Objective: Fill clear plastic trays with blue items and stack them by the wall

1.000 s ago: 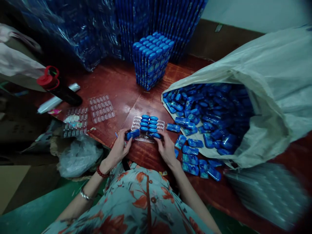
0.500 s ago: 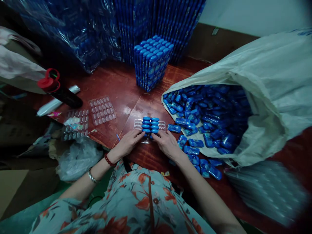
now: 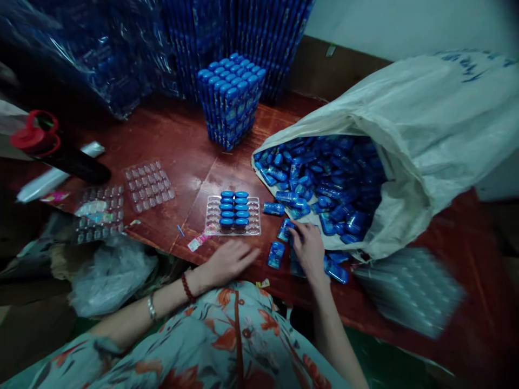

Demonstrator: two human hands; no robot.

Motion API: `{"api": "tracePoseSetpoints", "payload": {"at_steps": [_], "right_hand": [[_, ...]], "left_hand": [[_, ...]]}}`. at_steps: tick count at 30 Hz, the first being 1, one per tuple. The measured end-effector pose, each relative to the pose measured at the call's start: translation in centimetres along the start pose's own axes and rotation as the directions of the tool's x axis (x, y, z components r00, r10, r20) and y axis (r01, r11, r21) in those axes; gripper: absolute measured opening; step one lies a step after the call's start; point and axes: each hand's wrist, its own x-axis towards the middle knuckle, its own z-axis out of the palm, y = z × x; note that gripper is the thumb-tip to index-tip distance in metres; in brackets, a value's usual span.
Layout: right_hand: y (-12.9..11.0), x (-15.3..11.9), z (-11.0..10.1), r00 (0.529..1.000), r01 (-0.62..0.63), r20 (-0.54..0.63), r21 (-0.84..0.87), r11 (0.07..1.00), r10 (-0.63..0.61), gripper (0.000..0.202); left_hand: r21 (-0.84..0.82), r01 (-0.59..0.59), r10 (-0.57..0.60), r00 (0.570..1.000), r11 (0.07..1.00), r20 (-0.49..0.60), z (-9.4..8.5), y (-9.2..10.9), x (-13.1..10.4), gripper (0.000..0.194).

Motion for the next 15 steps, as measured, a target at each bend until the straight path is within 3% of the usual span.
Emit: {"api": "tracePoseSetpoints", "payload": {"at_steps": [2,4,6,8,11,15], "right_hand": [[0.8,1.0,-0.7,0.988,0.017,0.155,-0.145,0.989,0.006,0.033],[0.9,2.0,-1.1,0.957,0.072,0.289,-0.27,0.96,0.01,0.037],[0.7,2.8,-1.2,0.923,0.127,0.385,-0.32,0.939,0.006,0.04],[0.8,3.1,-1.1,0.894,0.148,0.448,-0.285,0.947,-0.005,0.036],[1.4,3.0,-1.2,0.881,0.093,0.47,-0.067,0.993,-0.051,0.031],[0.8,1.8,-1.5,0.916,-0.034,0.384,0.365,0.931,-0.117,0.024]], "left_hand": [[-0.093,0.045,-0.032,0.99,0.995,0.136,1.6,2.1,2.6,0.027],[-0.147,0.211,-0.173,0.956,0.966,0.236,3.0,3.6,5.7,0.043],[-0.192,0.357,-0.281,0.9,0.914,0.334,3.9,4.3,8.4,0.062],[-0.241,0.43,-0.305,0.854,0.87,0.422,4.0,4.3,9.8,0.066],[-0.341,0.404,-0.238,0.868,0.849,0.437,3.0,3.7,9.2,0.056],[-0.465,0.316,-0.215,0.942,0.827,0.257,0.9,2.4,4.9,0.026]]}}
